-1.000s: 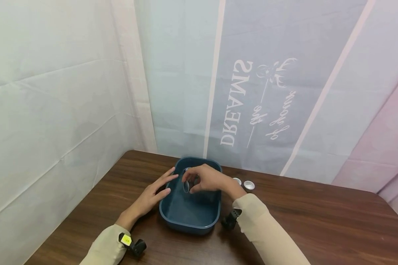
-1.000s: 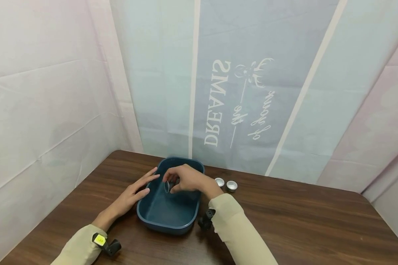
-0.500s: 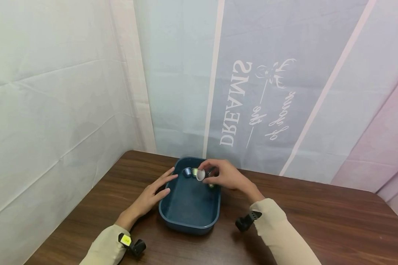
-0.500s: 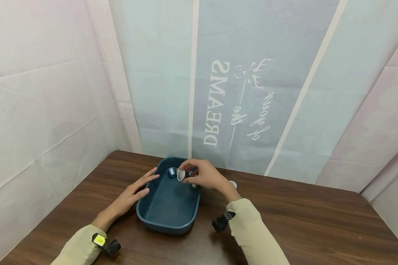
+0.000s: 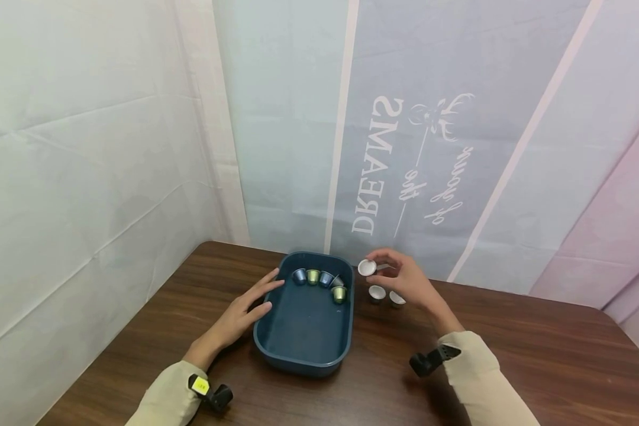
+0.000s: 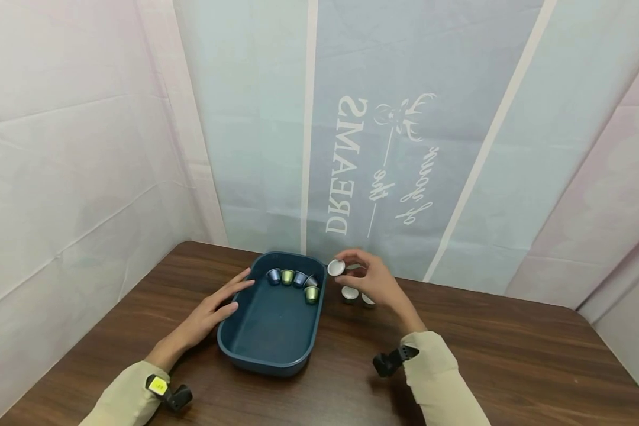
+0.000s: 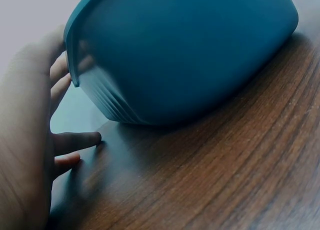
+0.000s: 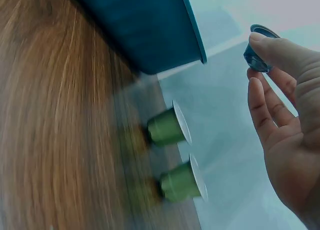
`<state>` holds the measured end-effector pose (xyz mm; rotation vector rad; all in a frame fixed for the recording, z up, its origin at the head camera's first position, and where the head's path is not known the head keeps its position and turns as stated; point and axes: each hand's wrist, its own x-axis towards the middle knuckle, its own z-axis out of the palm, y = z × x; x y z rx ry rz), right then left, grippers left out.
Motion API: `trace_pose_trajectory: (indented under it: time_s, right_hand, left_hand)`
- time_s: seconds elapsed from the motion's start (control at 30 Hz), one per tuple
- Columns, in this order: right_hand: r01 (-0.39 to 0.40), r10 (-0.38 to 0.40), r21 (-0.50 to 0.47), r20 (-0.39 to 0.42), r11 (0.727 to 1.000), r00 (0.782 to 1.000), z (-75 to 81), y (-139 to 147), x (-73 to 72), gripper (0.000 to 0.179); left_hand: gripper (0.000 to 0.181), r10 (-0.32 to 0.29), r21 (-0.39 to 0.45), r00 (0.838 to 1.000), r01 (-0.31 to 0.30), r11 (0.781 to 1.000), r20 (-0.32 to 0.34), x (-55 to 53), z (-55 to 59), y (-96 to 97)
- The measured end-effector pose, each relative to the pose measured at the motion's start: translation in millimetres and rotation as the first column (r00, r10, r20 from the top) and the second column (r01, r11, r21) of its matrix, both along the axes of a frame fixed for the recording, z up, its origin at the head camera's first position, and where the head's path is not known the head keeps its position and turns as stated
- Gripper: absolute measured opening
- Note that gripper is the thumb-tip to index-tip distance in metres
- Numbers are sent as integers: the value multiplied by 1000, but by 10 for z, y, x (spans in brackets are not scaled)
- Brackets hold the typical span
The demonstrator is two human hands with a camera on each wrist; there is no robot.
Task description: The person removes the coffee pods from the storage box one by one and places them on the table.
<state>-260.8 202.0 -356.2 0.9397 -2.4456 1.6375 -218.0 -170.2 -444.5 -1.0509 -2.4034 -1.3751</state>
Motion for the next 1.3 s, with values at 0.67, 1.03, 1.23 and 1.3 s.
trace_pose_trajectory:
  time_s: [0.67, 1.03, 1.23, 1.3]
  right_hand:
    - [250, -256, -157, -20, 955, 967, -494, 751, 134, 46]
    - [332, -336, -124, -16, 935, 942, -692, 978, 188, 40]
    - [330, -333, -128, -5, 935, 943, -745, 1055, 164, 38]
    - [319, -322, -108, -2, 941, 947, -752, 1049, 166, 37]
  left_hand:
    - [46, 6, 23, 1000, -6, 1000, 2, 165, 166, 31]
    - [48, 9, 12, 1000, -9, 1000, -3, 46, 8, 23]
    - [49, 3, 13, 1000, -3, 1000, 7, 2, -15, 2]
    - [49, 10, 14, 1000, -10, 1000, 13, 11, -11, -4]
